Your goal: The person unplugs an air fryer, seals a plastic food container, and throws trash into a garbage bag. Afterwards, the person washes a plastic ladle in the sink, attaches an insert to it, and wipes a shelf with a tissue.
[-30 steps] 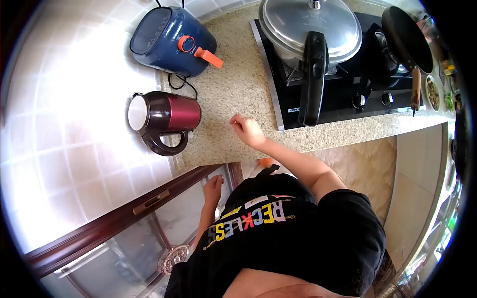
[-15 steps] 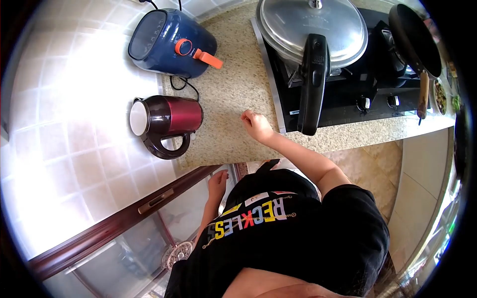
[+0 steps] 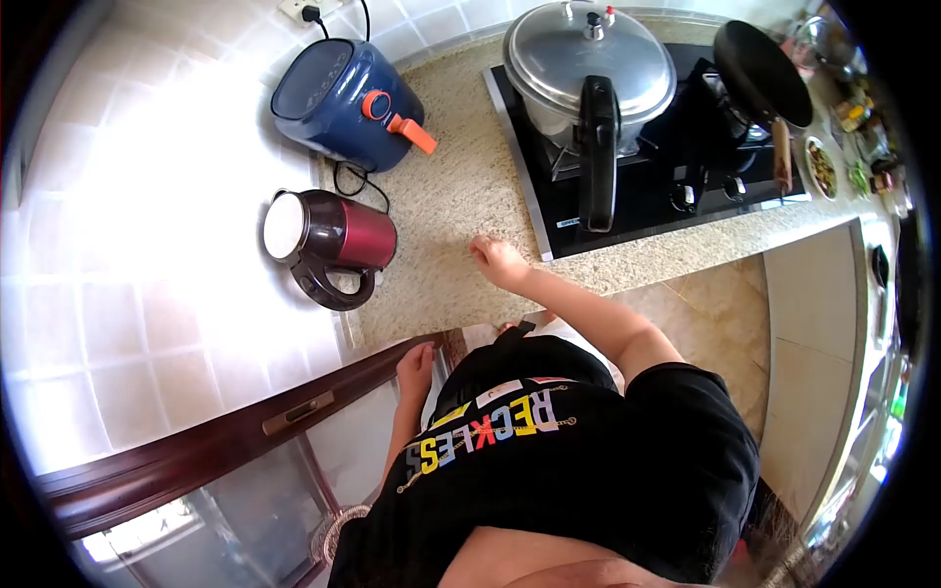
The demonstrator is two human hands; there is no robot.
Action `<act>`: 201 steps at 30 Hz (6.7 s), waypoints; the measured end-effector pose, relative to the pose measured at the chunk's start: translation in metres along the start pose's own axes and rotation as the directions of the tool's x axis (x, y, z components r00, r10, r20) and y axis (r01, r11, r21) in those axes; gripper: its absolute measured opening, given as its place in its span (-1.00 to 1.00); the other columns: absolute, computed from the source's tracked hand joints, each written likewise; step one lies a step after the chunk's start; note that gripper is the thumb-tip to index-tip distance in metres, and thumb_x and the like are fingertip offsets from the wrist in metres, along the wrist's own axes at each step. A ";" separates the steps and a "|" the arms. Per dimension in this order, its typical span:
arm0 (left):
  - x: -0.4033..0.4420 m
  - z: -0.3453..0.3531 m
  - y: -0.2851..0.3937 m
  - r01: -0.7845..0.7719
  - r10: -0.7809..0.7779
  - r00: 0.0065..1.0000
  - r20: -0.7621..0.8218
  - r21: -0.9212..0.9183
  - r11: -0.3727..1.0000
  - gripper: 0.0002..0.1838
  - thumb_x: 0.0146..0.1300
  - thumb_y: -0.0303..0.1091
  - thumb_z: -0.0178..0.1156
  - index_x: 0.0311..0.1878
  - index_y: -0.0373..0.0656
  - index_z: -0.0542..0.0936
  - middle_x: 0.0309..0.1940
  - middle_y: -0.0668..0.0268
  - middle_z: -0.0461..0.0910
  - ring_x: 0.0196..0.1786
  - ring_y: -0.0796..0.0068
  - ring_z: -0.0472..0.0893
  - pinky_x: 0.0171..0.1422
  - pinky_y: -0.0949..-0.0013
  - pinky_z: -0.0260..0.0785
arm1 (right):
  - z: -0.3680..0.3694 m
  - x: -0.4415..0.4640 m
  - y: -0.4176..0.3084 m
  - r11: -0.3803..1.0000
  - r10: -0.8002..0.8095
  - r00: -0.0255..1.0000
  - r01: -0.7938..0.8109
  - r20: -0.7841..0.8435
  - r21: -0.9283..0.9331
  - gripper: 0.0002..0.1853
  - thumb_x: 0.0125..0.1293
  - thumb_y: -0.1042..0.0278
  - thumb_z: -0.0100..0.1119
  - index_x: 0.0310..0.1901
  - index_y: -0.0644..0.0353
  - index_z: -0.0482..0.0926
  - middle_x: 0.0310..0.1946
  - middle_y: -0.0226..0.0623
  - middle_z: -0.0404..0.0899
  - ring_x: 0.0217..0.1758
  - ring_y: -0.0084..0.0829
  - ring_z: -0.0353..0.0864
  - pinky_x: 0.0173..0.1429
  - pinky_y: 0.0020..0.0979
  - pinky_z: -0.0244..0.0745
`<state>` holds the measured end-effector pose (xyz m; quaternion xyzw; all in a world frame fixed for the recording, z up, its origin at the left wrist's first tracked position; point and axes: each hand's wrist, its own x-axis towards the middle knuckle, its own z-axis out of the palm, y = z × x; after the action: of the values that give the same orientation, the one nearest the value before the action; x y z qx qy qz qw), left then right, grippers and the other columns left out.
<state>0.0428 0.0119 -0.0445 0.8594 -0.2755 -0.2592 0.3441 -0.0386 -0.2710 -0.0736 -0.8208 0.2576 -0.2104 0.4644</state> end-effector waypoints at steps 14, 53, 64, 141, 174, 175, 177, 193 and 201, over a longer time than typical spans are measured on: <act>0.025 0.034 -0.012 -0.105 0.181 0.948 0.260 -0.278 0.955 -0.73 0.29 -0.32 0.01 -0.19 -0.36 0.56 -0.44 0.21 0.61 -0.37 0.51 0.59 -0.19 0.48 0.41 | -0.041 -0.164 -0.034 0.947 0.296 0.955 -0.294 -0.005 -0.126 -0.86 0.14 0.39 -0.01 -0.28 0.20 0.47 -0.43 -0.08 0.56 -0.28 -0.08 0.56 -0.17 -0.17 0.45; -0.315 0.587 0.432 0.052 0.163 0.101 0.981 -0.169 0.984 -0.68 0.34 -0.17 -0.04 -0.13 -0.25 0.51 -0.34 0.23 0.58 -0.29 0.49 0.58 -0.19 0.47 0.45 | -0.381 -0.756 0.082 0.602 0.722 0.199 -0.652 -0.663 0.461 -0.81 0.14 0.33 0.07 -0.24 0.22 0.47 -0.33 -0.10 0.57 -0.20 -0.15 0.56 -0.11 -0.26 0.44; -0.461 0.796 0.563 -0.120 0.019 -0.247 0.969 -0.050 0.991 -0.68 0.33 -0.16 -0.03 -0.14 -0.24 0.52 -0.34 0.27 0.58 -0.30 0.52 0.57 -0.19 0.49 0.44 | -0.486 -0.897 0.129 0.419 0.750 -0.170 -0.625 -0.639 0.659 -0.73 0.14 0.26 0.06 -0.18 0.24 0.48 -0.28 -0.10 0.57 -0.16 -0.23 0.57 -0.06 -0.30 0.45; -1.420 0.991 0.521 -0.386 -0.527 -0.749 0.402 0.381 0.840 -0.55 0.37 -0.09 -0.21 0.20 -0.13 0.36 0.04 0.26 0.48 0.05 0.40 0.45 0.17 0.35 0.25 | -0.375 -1.848 -0.560 -0.062 -0.967 0.248 -0.017 -0.056 0.998 -0.59 0.09 0.09 0.09 -0.21 0.33 0.55 -0.27 0.00 0.59 -0.15 -0.04 0.56 -0.03 -0.18 0.42; -1.333 0.979 0.573 -0.206 -0.389 -0.812 0.435 0.409 0.889 -0.40 0.36 0.02 -0.29 0.32 -0.21 0.11 0.30 0.12 0.15 0.34 0.20 0.14 0.40 0.07 -0.09 | -0.764 -1.634 0.081 0.699 -0.108 -0.669 -0.577 -0.736 0.422 -0.85 0.16 0.51 -0.10 -0.27 0.28 0.46 -0.42 -0.14 0.55 -0.35 -0.36 0.56 -0.21 -0.36 0.47; -1.335 0.969 0.582 -0.192 -0.357 -0.814 0.459 0.368 0.910 -0.39 0.36 0.03 -0.29 0.33 -0.20 0.10 0.32 0.12 0.12 0.36 0.20 0.11 0.40 0.07 -0.09 | -0.753 -1.653 0.088 0.780 0.032 -0.790 -0.363 -0.612 0.510 -0.83 0.25 0.42 -0.10 -0.27 0.29 0.48 -0.40 -0.22 0.54 -0.32 -0.37 0.54 -0.21 -0.35 0.46; -1.333 0.972 0.598 -0.129 -0.310 -0.881 0.357 0.449 0.884 -0.37 0.36 0.05 -0.28 0.34 -0.19 0.08 0.36 0.12 0.05 0.39 0.22 0.05 0.41 0.07 -0.13 | -0.732 -1.682 0.088 0.894 0.409 -0.853 0.304 -0.323 0.330 -0.75 0.33 0.26 -0.13 -0.25 0.28 0.48 -0.37 -0.25 0.54 -0.28 -0.34 0.54 -0.20 -0.32 0.46; -1.346 0.968 0.545 -0.099 -0.304 -0.797 0.522 0.383 0.918 -0.56 0.33 -0.01 -0.08 0.13 -0.08 0.33 0.02 0.21 0.43 0.01 0.42 0.47 0.13 0.27 0.33 | -0.761 -1.574 0.023 0.805 -0.152 -0.549 -0.552 -0.822 0.220 -0.85 0.16 0.41 -0.04 -0.48 0.30 0.43 -0.57 -0.17 0.40 -0.49 -0.30 0.37 -0.40 -0.34 0.30; -1.345 0.965 0.537 -0.294 -0.259 -0.680 0.686 0.068 0.953 -0.59 0.30 -0.20 0.03 0.11 -0.28 0.35 -0.02 0.20 0.46 0.01 0.42 0.45 0.14 0.31 0.28 | -0.759 -1.601 0.013 0.776 0.520 -0.657 0.631 -0.546 -0.020 -0.66 0.37 0.17 -0.11 -0.55 0.14 0.32 -0.76 -0.54 0.14 -0.74 -0.67 0.13 -0.66 -0.57 0.06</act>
<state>-1.6884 0.1272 0.0877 0.1262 -0.4769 -0.8336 -0.2487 -1.7318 0.2165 0.1092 0.0936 0.3356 -0.9284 0.1293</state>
